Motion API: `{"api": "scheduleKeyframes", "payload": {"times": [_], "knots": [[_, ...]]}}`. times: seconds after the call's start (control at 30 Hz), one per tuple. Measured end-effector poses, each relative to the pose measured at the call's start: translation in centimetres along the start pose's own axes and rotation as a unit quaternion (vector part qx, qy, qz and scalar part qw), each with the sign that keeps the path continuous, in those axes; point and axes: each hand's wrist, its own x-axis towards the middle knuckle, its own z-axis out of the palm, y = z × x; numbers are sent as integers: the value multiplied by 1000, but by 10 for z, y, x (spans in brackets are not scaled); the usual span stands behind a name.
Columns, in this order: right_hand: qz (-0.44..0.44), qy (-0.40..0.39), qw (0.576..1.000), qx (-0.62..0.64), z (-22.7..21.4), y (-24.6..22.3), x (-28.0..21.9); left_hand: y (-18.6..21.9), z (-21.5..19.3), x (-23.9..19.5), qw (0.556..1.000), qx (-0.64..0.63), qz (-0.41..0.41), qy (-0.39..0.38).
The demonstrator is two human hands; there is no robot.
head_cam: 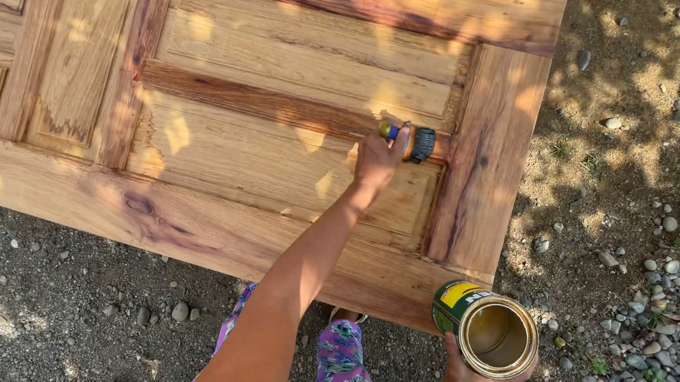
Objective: The person applies wood stain to a wooden paneled door lying on the ground, using a paintbrush. They dip the brush into a stain can held in the other hand and brush the stain across the door panels and rails, working over different sections of the door.
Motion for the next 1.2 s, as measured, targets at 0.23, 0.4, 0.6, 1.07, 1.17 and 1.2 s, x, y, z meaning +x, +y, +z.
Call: {"api": "scheduleKeyframes", "payload": {"times": [0.23, 0.4, 0.6, 1.07, 1.17, 1.2], "knots": [[44, -31, 998, 35, -2, 3, 9, 28, -46, -4, 966, 200, 123, 105], [47, -36, 996, 69, -5, 6, 16, 29, 74, -26, 970, 195, 147, 13], [-4, -42, 999, 31, -9, 5, 27, 77, 107, -36, 996, 44, 75, 6], [-26, -53, 997, 49, 18, -3, 9, 5, -128, -11, 973, 119, 185, -71], [-26, -46, 998, 32, 25, -12, 0, -5, -81, -41, 918, 127, 290, -238], [-24, -44, 998, 32, 25, -12, -3, -9, -66, -45, 906, 124, 331, -232]]}}
